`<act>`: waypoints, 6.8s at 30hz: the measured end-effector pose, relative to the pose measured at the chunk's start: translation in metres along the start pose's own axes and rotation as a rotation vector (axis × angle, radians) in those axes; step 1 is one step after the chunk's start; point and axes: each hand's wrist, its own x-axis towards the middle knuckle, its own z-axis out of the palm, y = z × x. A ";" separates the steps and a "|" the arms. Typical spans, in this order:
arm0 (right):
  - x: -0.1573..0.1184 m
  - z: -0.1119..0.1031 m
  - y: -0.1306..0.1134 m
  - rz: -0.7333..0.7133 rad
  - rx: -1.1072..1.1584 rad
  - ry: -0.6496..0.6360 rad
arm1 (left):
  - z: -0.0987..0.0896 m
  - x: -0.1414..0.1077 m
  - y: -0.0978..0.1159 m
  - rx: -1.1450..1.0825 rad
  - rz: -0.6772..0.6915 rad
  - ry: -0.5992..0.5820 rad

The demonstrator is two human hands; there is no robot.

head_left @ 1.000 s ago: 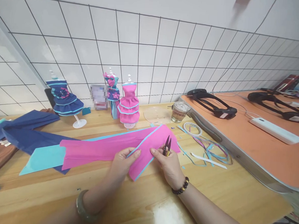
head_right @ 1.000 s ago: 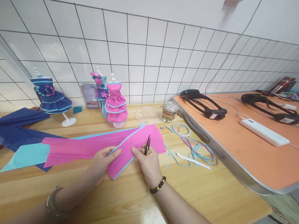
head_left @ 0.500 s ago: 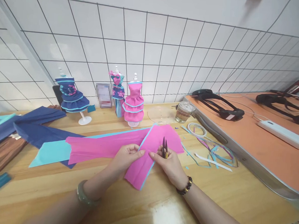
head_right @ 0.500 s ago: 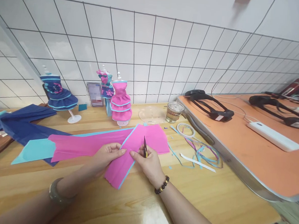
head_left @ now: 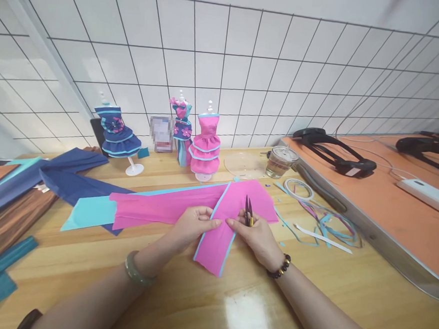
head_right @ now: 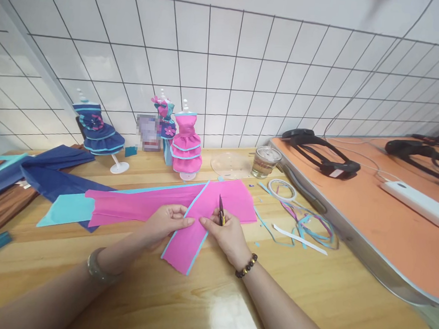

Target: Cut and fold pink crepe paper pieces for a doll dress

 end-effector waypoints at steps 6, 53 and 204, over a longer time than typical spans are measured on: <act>0.000 0.000 -0.001 -0.030 -0.056 0.012 | -0.002 0.000 -0.001 0.006 -0.006 -0.026; -0.013 -0.011 -0.020 0.216 0.109 -0.543 | -0.028 -0.007 0.031 0.157 -0.090 -0.256; -0.015 -0.007 -0.014 0.019 -0.147 -0.562 | -0.038 -0.015 0.047 -0.021 -0.096 -0.087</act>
